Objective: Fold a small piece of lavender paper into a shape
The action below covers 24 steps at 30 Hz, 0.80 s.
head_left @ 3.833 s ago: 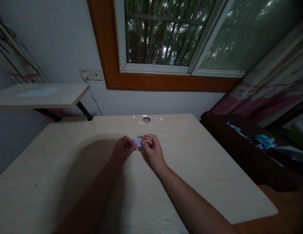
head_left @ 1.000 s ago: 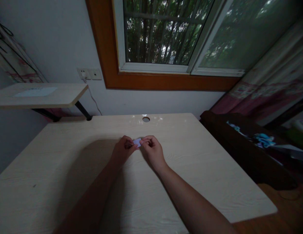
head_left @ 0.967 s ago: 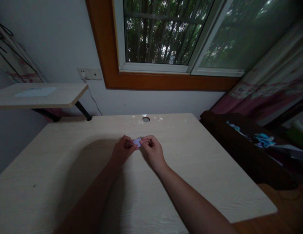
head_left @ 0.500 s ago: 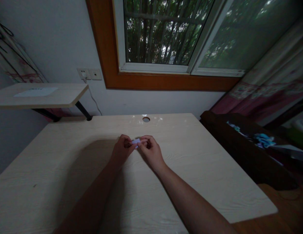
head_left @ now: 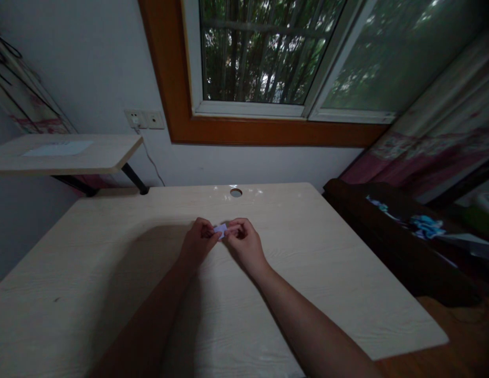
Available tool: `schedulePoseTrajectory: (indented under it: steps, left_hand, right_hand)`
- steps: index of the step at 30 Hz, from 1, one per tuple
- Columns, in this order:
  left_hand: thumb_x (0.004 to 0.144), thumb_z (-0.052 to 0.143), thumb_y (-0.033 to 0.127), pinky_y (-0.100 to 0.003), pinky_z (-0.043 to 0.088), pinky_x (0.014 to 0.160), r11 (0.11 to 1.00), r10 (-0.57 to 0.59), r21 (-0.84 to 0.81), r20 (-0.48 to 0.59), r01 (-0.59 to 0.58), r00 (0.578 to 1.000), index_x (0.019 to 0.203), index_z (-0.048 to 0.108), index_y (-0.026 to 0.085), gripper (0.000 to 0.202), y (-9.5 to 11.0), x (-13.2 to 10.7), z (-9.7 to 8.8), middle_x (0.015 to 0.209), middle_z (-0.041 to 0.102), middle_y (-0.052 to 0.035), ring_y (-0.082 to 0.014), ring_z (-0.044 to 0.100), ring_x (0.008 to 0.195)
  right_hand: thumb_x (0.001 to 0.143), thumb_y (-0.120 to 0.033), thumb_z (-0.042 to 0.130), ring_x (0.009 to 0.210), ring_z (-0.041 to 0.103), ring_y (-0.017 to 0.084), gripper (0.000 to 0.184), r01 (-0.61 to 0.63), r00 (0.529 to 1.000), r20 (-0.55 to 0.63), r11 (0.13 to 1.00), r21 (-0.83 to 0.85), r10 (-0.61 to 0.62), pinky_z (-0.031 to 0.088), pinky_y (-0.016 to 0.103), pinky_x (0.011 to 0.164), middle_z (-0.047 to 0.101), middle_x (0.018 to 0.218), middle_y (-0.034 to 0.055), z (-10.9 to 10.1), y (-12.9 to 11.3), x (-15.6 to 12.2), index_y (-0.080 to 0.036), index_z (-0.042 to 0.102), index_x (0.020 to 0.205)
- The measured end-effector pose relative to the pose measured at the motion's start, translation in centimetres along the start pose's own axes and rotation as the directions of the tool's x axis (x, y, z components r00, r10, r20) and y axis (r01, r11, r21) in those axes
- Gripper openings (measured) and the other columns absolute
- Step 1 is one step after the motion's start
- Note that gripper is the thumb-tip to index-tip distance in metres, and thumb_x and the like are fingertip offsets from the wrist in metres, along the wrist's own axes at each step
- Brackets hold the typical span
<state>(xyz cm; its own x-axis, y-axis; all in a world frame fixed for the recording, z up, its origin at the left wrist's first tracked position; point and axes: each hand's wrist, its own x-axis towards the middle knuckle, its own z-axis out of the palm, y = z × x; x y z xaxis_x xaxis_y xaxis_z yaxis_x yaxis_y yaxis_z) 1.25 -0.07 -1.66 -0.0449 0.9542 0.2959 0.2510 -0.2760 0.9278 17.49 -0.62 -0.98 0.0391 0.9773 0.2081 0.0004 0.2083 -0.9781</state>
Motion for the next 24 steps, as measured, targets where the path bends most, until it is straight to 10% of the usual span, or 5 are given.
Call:
schedulePoseTrajectory:
  steps: [24]
  left_hand:
    - [0.070,0.077,0.025,-0.020,0.046,0.057,0.988,-0.017,-0.150,0.020,0.020,1.000,0.094,0.049,0.021,0.037,-0.2,0.1,0.4,0.067,0.059,0.0057,-0.0107,0.060,0.061]
  right_hand:
    - [0.078,-0.030,0.073,0.070,0.063,0.015,0.025,-0.006,1.000,0.029,0.995,0.101,0.003,0.046,0.028,0.067,0.070,0.080,0.0005,0.0,0.2,0.0,-0.023,0.063,0.099]
